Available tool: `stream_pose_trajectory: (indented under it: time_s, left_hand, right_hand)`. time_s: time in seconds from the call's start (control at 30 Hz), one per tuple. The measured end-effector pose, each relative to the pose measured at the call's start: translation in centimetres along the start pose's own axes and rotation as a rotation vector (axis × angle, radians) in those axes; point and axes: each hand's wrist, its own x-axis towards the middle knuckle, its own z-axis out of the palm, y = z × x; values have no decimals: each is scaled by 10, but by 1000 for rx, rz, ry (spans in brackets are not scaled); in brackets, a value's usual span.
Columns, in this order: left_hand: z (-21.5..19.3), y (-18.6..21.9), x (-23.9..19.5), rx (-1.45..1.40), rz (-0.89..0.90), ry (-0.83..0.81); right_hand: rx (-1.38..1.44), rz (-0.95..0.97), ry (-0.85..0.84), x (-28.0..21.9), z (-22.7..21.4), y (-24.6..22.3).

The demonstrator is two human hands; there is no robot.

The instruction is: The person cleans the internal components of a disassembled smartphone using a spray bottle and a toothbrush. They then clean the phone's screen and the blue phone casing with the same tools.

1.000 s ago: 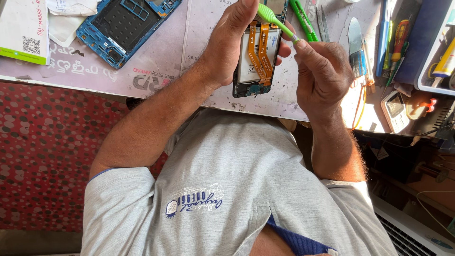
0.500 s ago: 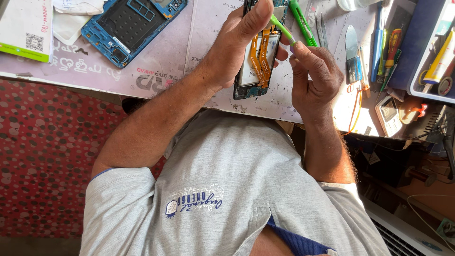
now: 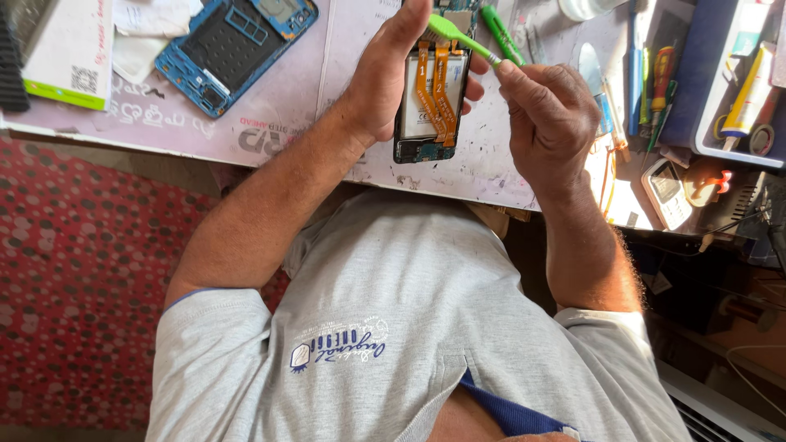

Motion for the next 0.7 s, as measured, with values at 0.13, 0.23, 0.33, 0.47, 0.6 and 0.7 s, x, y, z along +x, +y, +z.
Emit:
stream_pose_trajectory:
  time_s: [0.13, 0.23, 0.33, 0.47, 0.6, 0.7]
  left_hand:
    - [1, -1, 2, -48, 6, -52]
    - [2, -2, 5, -81, -38, -33]
    - [8, -4, 10, -95, -97, -48]
    - [23, 2, 21, -167, -205, -75]
    - [34, 9, 35, -67, -205, -96]
    - [36, 11, 44, -56, -209, -119]
  right_hand:
    - [-31, -35, 6, 3, -2, 6]
    - [33, 11, -26, 5, -6, 5]
    - [-73, -43, 22, 9, -15, 7]
    - [-39, 10, -15, 16, -38, 7]
    - [-11, 50, 36, 17, -47, 7]
    - [-27, 33, 51, 14, -49, 7]
